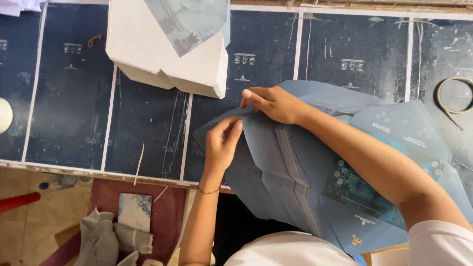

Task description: The person stacks and aligns a pile of blue wedding invitations on a work table. They repeatedly lift, fan, and press the stack to ensure the edges are even, then place the aligned stack back on the table.

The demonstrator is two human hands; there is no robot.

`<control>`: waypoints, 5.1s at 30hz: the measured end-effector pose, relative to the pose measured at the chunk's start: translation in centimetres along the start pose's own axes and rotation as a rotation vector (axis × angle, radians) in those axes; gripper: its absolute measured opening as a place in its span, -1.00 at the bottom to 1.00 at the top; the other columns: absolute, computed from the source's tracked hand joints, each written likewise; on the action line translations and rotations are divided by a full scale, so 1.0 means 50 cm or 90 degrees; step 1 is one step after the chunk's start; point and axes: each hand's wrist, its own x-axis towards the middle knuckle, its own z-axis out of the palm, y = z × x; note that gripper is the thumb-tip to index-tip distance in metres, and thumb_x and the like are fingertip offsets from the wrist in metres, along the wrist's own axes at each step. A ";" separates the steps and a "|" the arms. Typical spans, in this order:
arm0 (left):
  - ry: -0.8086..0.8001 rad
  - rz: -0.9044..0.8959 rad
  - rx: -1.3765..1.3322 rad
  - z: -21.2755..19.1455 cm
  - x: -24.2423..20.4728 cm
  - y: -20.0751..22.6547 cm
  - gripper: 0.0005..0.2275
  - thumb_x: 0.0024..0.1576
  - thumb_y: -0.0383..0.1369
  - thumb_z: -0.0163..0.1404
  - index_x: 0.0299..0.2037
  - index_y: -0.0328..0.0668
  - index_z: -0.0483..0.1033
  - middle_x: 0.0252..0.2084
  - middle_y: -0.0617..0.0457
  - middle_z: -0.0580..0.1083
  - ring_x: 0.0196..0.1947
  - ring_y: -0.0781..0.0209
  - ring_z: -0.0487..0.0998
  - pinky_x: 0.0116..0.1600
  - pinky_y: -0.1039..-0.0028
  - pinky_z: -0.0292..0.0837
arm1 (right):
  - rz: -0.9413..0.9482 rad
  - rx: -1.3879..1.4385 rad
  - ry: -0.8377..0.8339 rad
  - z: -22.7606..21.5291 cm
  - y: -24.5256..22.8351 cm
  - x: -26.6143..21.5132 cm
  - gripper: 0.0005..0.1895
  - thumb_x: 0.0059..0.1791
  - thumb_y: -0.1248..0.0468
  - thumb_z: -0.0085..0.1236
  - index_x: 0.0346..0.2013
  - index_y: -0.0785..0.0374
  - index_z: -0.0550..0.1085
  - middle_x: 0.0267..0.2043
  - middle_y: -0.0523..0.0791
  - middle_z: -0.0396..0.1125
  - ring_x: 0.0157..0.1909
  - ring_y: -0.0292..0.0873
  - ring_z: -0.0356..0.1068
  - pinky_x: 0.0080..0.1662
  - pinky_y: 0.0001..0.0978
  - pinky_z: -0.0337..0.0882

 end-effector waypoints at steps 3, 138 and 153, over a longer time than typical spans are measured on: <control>-0.024 -0.154 -0.219 -0.004 -0.004 0.011 -0.69 0.31 -0.11 0.16 0.01 -0.19 0.73 -0.12 -0.04 0.72 -0.07 0.35 0.65 0.03 0.41 0.63 | 0.040 0.080 -0.052 -0.008 0.015 0.009 -0.32 0.23 -0.34 -0.32 -0.17 0.05 0.59 -0.30 -0.06 0.57 -0.10 0.05 0.55 0.15 -0.04 0.49; -0.144 -0.109 -0.177 0.071 -0.019 0.038 -0.74 0.45 -0.35 -0.12 0.06 -0.27 0.66 -0.15 -0.18 0.69 -0.15 0.15 0.72 -0.02 0.34 0.68 | -0.046 -0.127 -0.078 -0.080 -0.012 -0.053 -0.40 0.26 -0.18 -0.21 -0.18 0.20 0.61 -0.26 0.05 0.61 -0.08 0.20 0.60 0.07 0.10 0.54; -0.019 -0.279 -0.266 0.103 -0.206 0.062 -0.66 0.28 -0.11 0.15 -0.38 -0.07 0.32 -0.48 0.25 0.04 -0.45 0.40 0.03 -0.29 0.35 -0.01 | -0.105 -0.294 -0.187 0.039 -0.042 -0.107 -0.36 0.13 -0.41 -0.43 -0.15 0.09 0.24 -0.66 -0.07 0.26 -0.61 0.08 0.22 -0.45 -0.06 0.19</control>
